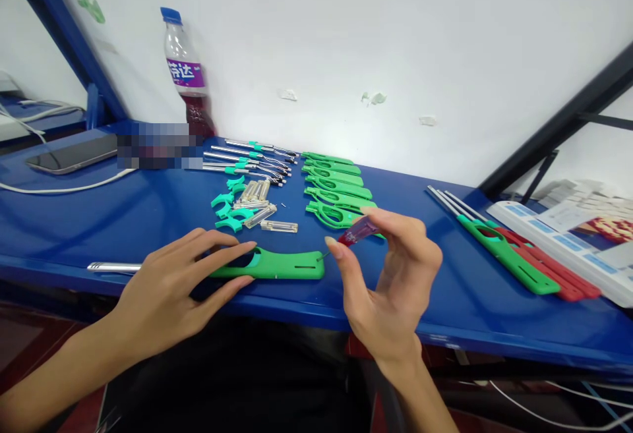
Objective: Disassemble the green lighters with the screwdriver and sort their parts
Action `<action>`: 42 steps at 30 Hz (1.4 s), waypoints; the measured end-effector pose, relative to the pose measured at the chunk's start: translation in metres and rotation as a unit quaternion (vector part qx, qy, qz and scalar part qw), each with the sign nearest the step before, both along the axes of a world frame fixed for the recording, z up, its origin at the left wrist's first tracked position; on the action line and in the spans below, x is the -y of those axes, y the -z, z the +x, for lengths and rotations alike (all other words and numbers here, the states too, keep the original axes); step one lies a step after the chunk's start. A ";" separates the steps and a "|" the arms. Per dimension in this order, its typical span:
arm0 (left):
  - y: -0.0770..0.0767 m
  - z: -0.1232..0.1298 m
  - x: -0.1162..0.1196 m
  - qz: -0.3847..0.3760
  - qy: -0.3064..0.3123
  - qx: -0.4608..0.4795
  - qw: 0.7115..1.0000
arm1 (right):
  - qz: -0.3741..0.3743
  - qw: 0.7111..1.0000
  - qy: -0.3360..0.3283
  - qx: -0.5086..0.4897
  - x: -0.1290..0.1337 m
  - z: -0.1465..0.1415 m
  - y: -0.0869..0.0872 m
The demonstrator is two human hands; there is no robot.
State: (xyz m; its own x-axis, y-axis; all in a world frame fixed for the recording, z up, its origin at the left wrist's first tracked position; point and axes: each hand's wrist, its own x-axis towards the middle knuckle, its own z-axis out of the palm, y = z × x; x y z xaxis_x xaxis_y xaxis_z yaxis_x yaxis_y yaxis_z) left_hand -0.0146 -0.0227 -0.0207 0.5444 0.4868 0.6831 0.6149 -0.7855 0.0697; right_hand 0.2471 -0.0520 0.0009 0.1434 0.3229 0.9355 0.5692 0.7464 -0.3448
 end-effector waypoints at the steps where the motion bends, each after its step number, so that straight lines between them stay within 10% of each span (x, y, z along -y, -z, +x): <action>1: 0.000 0.000 0.000 -0.003 0.002 0.002 1.000 | -0.005 1.000 -0.002 -0.002 0.000 0.000 0.000; 42: 0.002 -0.005 -0.001 -0.026 0.051 0.017 0.998 | -0.007 0.999 -0.038 0.029 0.001 0.002 0.003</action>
